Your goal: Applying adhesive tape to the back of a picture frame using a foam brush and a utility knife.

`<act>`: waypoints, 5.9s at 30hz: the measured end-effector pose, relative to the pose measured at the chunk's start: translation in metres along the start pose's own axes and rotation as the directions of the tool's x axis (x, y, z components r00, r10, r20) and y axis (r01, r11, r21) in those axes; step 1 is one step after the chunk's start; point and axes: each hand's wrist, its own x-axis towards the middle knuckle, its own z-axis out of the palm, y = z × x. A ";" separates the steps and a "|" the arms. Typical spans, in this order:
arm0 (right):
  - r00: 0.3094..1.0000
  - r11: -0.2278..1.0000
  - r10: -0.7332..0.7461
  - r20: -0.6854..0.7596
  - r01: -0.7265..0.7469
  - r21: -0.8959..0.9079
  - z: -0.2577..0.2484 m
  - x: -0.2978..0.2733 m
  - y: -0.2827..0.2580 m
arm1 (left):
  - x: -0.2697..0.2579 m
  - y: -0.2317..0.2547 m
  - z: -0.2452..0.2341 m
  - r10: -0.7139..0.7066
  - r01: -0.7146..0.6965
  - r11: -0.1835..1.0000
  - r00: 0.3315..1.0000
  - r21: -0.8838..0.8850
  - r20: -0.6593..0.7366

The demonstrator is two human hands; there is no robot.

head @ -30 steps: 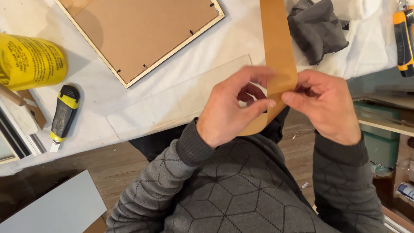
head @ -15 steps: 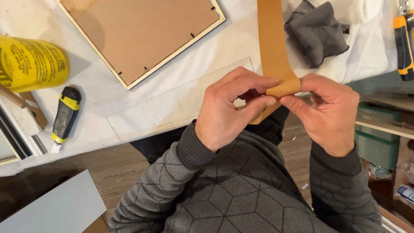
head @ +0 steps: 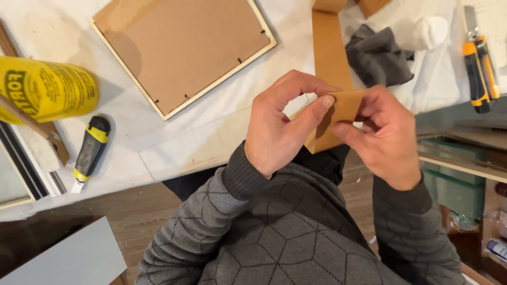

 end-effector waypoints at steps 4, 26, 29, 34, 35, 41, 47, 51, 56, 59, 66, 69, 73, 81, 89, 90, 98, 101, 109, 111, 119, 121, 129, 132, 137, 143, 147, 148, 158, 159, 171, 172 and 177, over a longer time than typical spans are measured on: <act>0.978 0.979 -0.196 -0.065 0.199 0.049 0.012 0.015 -0.017 | 0.010 0.001 0.003 -0.105 0.108 0.977 0.994 -0.181 0.027; 0.976 0.980 -0.200 -0.087 0.198 -0.037 -0.002 0.033 -0.037 | 0.052 0.007 0.002 -0.160 0.117 0.812 0.987 -0.572 -0.025; 0.992 0.974 -0.071 -0.102 0.047 -0.222 -0.001 0.030 -0.035 | 0.044 -0.003 0.006 -0.171 0.136 0.821 0.985 -0.554 -0.012; 0.981 0.887 -0.168 -0.100 0.106 -0.450 -0.009 0.027 -0.014 | 0.039 -0.003 0.012 -0.188 0.165 0.834 0.982 -0.526 0.009; 0.978 0.888 -0.190 -0.089 0.133 -0.440 -0.010 0.027 -0.013 | 0.039 -0.002 0.012 -0.188 0.166 0.841 0.982 -0.515 0.010; 0.960 0.901 -0.281 -0.020 0.256 -0.350 -0.010 0.027 -0.029 | 0.034 0.006 0.013 -0.221 0.210 0.885 0.975 -0.416 0.023; 0.921 0.948 -0.319 -0.223 0.312 -0.066 -0.014 0.023 -0.031 | 0.024 0.016 0.019 -0.176 0.181 0.914 0.983 -0.364 0.049; 0.918 0.945 -0.327 -0.224 0.314 -0.093 -0.016 0.022 -0.034 | 0.023 0.024 0.018 -0.099 0.108 0.960 0.994 -0.258 0.050; 0.911 0.953 -0.303 -0.279 0.289 -0.092 -0.014 0.018 -0.041 | 0.024 0.029 0.021 -0.081 0.089 0.988 0.995 -0.129 0.065; 0.917 0.956 -0.289 -0.274 0.263 -0.130 -0.014 0.016 -0.045 | 0.022 0.031 0.022 -0.051 0.055 0.997 0.997 -0.061 0.061; 0.829 0.692 -0.558 -0.043 0.436 -0.575 -0.021 0.009 -0.050 | 0.015 0.036 0.030 0.085 -0.086 0.993 0.996 0.080 0.014; 0.776 0.527 -0.631 0.018 0.446 -0.723 -0.020 0.009 -0.062 | 0.013 0.040 0.031 0.131 -0.132 0.984 0.991 0.120 0.015; 0.763 0.462 -0.641 0.085 0.472 -0.751 -0.036 0.004 -0.060 | 0.010 0.043 0.032 0.201 -0.204 0.947 0.979 0.247 0.037; 0.869 0.336 -0.483 -0.105 0.073 -0.939 -0.204 -0.006 0.085 | 0.016 0.043 0.012 0.148 -0.162 0.974 0.985 0.159 0.093; 0.907 0.077 -0.410 -0.092 -0.066 -0.995 -0.202 0.005 0.078 | 0.023 0.011 0.010 0.000 0.062 0.954 0.978 -0.294 0.207; 0.909 0.078 -0.406 -0.093 -0.068 -0.995 -0.216 0.000 0.094 | 0.023 0.012 0.010 -0.003 0.067 0.953 0.978 -0.295 0.209; 0.993 0.647 0.028 -0.119 -0.108 -0.755 -0.196 -0.015 0.033 | 0.034 0.004 0.005 -0.063 0.143 0.902 0.977 -0.407 0.203; 0.958 0.322 0.288 -0.008 -0.104 -0.941 -0.152 -0.011 -0.013 | 0.037 0.009 0.005 -0.088 0.163 0.904 0.976 -0.396 0.200; 0.945 -0.039 0.082 0.316 0.320 -0.947 -0.104 0.002 -0.060 | 0.037 0.009 0.005 -0.064 0.129 0.921 0.981 -0.368 0.184; 0.936 -0.124 0.149 0.320 0.339 -0.933 -0.106 0.002 -0.058 | 0.037 0.007 0.005 -0.051 0.116 0.925 0.982 -0.362 0.184; 0.944 0.375 -0.126 0.306 0.331 -0.866 -0.119 -0.002 -0.060 | 0.036 0.019 0.004 0.055 0.010 0.956 0.976 -0.294 0.213; 0.964 0.407 -0.053 0.262 0.260 -0.876 -0.123 -0.002 -0.061 | 0.035 0.021 0.004 0.060 -0.003 0.965 0.976 -0.262 0.211; 0.977 0.567 -0.062 0.205 0.204 -0.798 -0.127 -0.006 -0.063 | 0.034 0.023 0.007 0.139 -0.114 0.984 0.972 -0.134 0.191; 0.986 0.545 -0.054 0.158 0.162 -0.823 -0.125 -0.009 -0.064 | 0.035 0.018 0.011 0.199 -0.183 0.978 0.962 -0.101 0.188; 0.992 0.601 -0.029 0.127 0.118 -0.790 -0.132 -0.012 -0.057 | 0.040 0.019 0.012 0.126 -0.123 0.992 0.965 -0.031 0.228; 0.977 0.623 -0.111 0.184 0.213 -0.753 -0.138 -0.009 -0.051 | 0.039 0.014 0.013 0.040 -0.034 0.999 0.961 -0.027 0.274; 0.990 0.602 -0.058 0.131 0.139 -0.786 -0.134 -0.009 -0.050 | 0.041 0.013 0.016 0.031 -0.029 1.000 0.954 -0.010 0.297; 0.993 0.612 -0.028 0.117 0.110 -0.783 -0.132 -0.010 -0.050 | 0.040 0.013 0.017 0.034 -0.032 0.999 0.952 -0.012 0.306; 0.992 0.673 -0.019 0.127 0.107 -0.732 -0.157 -0.020 -0.025 | 0.039 0.012 0.011 0.089 -0.130 0.985 0.945 0.111 0.315; 0.991 0.673 -0.019 0.130 0.109 -0.731 -0.155 -0.019 -0.026 | 0.039 0.012 0.011 0.088 -0.129 0.985 0.946 0.113 0.313; 0.982 0.648 -0.086 0.170 0.184 -0.739 -0.157 -0.019 -0.018 | 0.038 0.014 0.011 0.103 -0.174 0.970 0.928 0.172 0.359; 0.991 0.683 -0.053 0.127 0.129 -0.719 -0.151 -0.021 -0.021 | 0.038 0.014 0.012 0.125 -0.206 0.958 0.925 0.198 0.359; 0.997 0.680 -0.013 0.073 0.062 -0.731 -0.131 -0.018 -0.039 | 0.040 0.015 0.014 0.155 -0.262 0.930 0.917 0.260 0.368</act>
